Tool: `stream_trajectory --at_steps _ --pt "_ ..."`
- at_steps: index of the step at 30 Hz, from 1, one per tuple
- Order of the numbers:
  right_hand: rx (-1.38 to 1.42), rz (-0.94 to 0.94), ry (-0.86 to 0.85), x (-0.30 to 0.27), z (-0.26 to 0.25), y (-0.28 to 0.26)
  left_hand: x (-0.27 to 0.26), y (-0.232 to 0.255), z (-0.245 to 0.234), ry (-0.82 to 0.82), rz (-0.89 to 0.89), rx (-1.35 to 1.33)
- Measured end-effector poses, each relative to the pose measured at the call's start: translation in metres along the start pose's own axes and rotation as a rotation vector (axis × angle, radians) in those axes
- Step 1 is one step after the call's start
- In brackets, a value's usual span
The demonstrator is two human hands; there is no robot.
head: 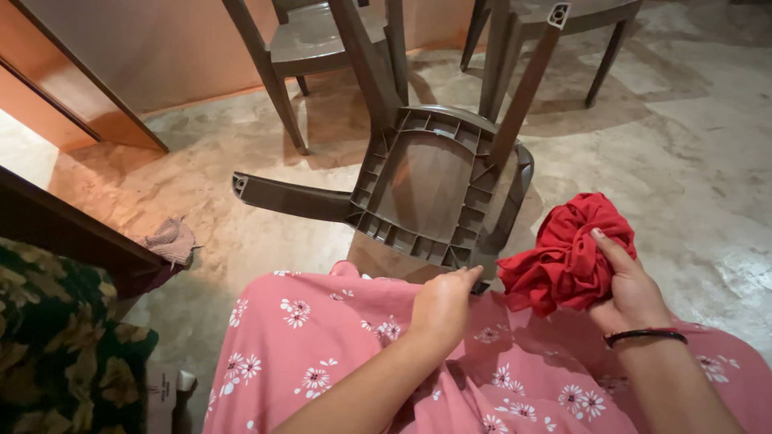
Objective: The person sits on the floor and wipes a brown plastic chair with a red cloth. They clean the underside, legs, and seat of the chair, then flip it upright to wipe the seat cushion.
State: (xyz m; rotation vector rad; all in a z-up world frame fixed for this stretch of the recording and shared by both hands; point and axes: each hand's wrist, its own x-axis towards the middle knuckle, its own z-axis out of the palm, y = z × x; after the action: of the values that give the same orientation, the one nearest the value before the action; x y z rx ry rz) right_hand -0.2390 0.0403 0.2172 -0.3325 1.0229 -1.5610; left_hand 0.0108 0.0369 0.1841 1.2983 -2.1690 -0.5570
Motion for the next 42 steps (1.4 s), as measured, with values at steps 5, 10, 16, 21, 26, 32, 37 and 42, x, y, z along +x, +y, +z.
stream_trajectory --at_steps 5,10,16,21,26,32,37,42 --pt "0.018 -0.017 -0.013 0.002 -0.007 -0.003 0.001 0.002 0.003 -0.018 -0.021 0.035" --pt "0.028 -0.005 0.001 0.004 -0.011 -0.004 -0.003 0.000 0.009 0.028 0.011 0.072" --pt "0.046 0.006 0.036 0.007 -0.016 -0.001 -0.001 0.008 0.009 -0.066 -0.070 0.159" --pt "0.066 -0.016 0.005 0.009 -0.020 0.002 0.000 0.008 0.015 -0.072 -0.071 0.208" --pt "0.056 -0.025 0.007 0.009 -0.017 0.002 -0.002 0.001 0.024 -0.043 -0.027 0.267" --pt "0.050 -0.027 0.029 0.009 -0.013 -0.006 -0.011 -0.011 0.008 -0.079 0.097 0.184" --pt "0.018 -0.031 0.036 0.012 -0.014 -0.019 -0.009 -0.020 0.014 -0.091 0.134 0.165" --pt "0.007 -0.059 0.008 0.007 -0.010 -0.022 0.003 -0.020 0.027 -0.096 0.186 0.192"
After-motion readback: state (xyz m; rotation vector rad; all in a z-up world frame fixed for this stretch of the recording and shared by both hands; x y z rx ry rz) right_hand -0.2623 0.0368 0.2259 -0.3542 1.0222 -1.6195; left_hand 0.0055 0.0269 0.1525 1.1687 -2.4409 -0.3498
